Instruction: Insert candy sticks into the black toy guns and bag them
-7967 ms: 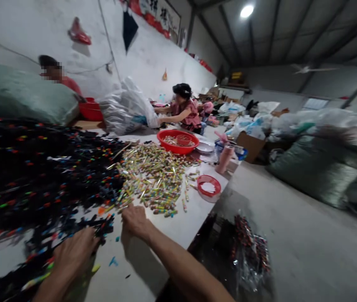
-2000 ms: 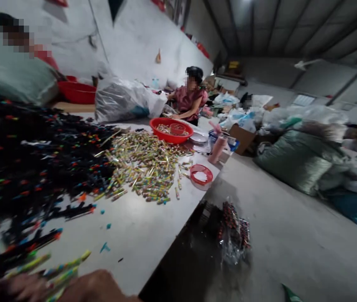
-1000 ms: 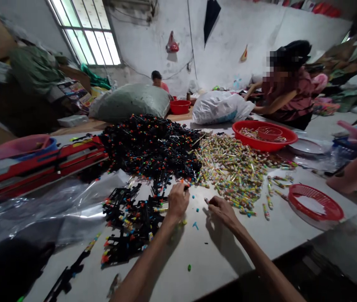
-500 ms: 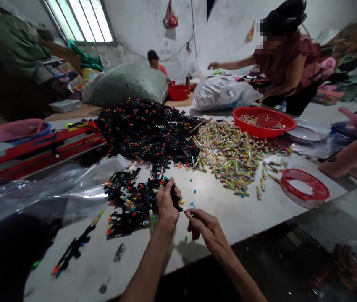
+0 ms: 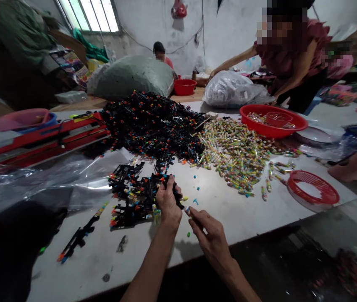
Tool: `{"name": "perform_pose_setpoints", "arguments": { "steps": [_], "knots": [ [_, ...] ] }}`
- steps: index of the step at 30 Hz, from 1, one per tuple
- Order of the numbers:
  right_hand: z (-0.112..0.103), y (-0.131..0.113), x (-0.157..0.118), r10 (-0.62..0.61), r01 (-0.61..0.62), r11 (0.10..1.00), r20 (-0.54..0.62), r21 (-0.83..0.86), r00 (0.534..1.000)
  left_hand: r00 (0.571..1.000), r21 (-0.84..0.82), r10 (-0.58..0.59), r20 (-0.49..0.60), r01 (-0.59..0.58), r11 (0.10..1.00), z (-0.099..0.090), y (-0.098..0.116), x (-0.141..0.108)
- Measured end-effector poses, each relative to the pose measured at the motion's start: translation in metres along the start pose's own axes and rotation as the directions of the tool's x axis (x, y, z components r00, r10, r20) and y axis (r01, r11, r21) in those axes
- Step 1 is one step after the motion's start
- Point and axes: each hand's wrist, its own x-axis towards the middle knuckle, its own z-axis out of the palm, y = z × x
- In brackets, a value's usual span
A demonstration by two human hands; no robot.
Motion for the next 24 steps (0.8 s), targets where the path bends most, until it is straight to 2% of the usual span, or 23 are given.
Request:
{"name": "perform_pose_setpoints", "arguments": {
  "steps": [3, 5, 7, 9, 11, 13, 15, 17, 19, 21, 24],
  "knots": [
    [0.011, 0.005, -0.005, -0.171, 0.162, 0.971, -0.037, -0.175, 0.985, 0.999, -0.009, -0.041, -0.010, 0.041, 0.999, -0.005, -0.001, 0.001],
    [0.021, 0.009, -0.008, -0.294, 0.268, 0.914, -0.042, -0.306, 0.955, 0.999, 0.001, -0.039, -0.023, 0.039, 0.999, -0.010, 0.000, 0.002],
    [0.030, 0.011, -0.008, -0.392, 0.344, 0.851, -0.042, -0.396, 0.919, 0.998, 0.020, 0.029, -0.060, -0.027, 0.999, -0.014, 0.002, 0.004],
    [0.035, 0.009, -0.005, -0.397, 0.354, 0.855, -0.038, -0.379, 0.917, 0.988, 0.051, 0.123, -0.096, -0.119, 0.992, -0.016, 0.005, 0.007],
    [0.035, 0.006, 0.002, -0.281, 0.268, 0.933, -0.023, -0.239, 0.959, 0.974, 0.074, 0.193, -0.115, -0.185, 0.980, -0.016, 0.010, 0.009],
    [0.032, 0.003, 0.010, -0.069, 0.069, 0.998, 0.027, -0.012, 0.997, 0.977, 0.072, 0.192, -0.097, -0.185, 0.980, -0.017, 0.015, 0.010],
    [0.026, 0.002, 0.017, 0.145, -0.158, 0.968, 0.081, 0.194, 0.986, 0.990, 0.102, 0.136, -0.042, -0.131, 0.986, -0.021, 0.018, 0.009],
    [0.018, 0.003, 0.021, 0.301, -0.321, 0.890, 0.110, 0.323, 0.947, 0.996, 0.194, 0.082, 0.030, -0.086, 0.977, -0.029, 0.018, 0.007],
    [0.012, 0.006, 0.023, 0.384, -0.407, 0.827, 0.140, 0.387, 0.913, 0.996, 0.300, 0.035, 0.081, -0.058, 0.952, -0.038, 0.017, 0.005],
    [0.009, 0.008, 0.024, 0.407, -0.441, 0.802, 0.173, 0.402, 0.897, 0.996, 0.341, -0.021, 0.092, -0.012, 0.940, -0.047, 0.015, 0.004],
    [0.014, 0.003, 0.022, 0.427, -0.458, 0.775, 0.173, 0.435, 0.888, 1.000, 0.307, -0.016, 0.021, 0.009, 0.952, -0.055, 0.012, 0.003]
  ]
}}
